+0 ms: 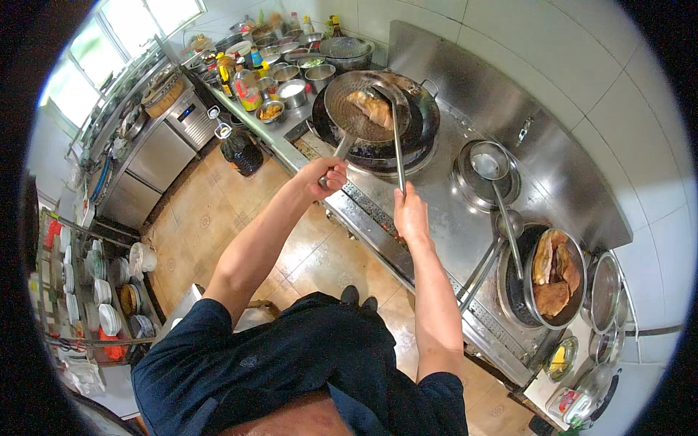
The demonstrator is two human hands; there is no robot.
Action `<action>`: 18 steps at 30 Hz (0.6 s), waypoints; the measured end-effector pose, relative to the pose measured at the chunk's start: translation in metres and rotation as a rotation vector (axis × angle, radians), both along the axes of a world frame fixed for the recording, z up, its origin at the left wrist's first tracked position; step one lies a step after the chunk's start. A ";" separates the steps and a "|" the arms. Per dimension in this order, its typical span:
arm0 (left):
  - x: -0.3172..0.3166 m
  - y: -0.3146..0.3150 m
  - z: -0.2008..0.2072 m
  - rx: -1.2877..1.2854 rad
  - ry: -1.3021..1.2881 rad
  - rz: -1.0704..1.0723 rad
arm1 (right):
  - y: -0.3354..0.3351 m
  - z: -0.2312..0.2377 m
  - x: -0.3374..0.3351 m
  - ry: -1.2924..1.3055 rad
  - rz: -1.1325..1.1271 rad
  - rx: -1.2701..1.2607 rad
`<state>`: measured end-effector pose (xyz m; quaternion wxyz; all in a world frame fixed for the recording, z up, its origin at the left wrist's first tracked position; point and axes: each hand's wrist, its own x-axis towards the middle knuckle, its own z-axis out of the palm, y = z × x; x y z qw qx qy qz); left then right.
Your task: The person uses a strainer and ladle to transfer pieces of meat from a wok into a metal bowl. They then wipe the wok with a blue cloth and continue to handle the meat, moving it between the wok and the bowl.
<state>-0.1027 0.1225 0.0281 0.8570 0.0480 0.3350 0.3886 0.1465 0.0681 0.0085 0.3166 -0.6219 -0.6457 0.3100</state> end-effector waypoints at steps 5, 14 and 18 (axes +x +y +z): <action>-0.017 0.003 0.012 -0.064 -0.236 -0.017 | -0.016 0.014 0.007 0.715 -0.143 -0.284; -0.101 0.146 0.052 -0.022 -0.001 -0.010 | -0.035 0.008 -0.009 1.123 -0.165 -0.578; -0.136 0.269 0.046 0.108 0.347 0.013 | -0.031 -0.010 -0.042 0.711 -0.119 -0.483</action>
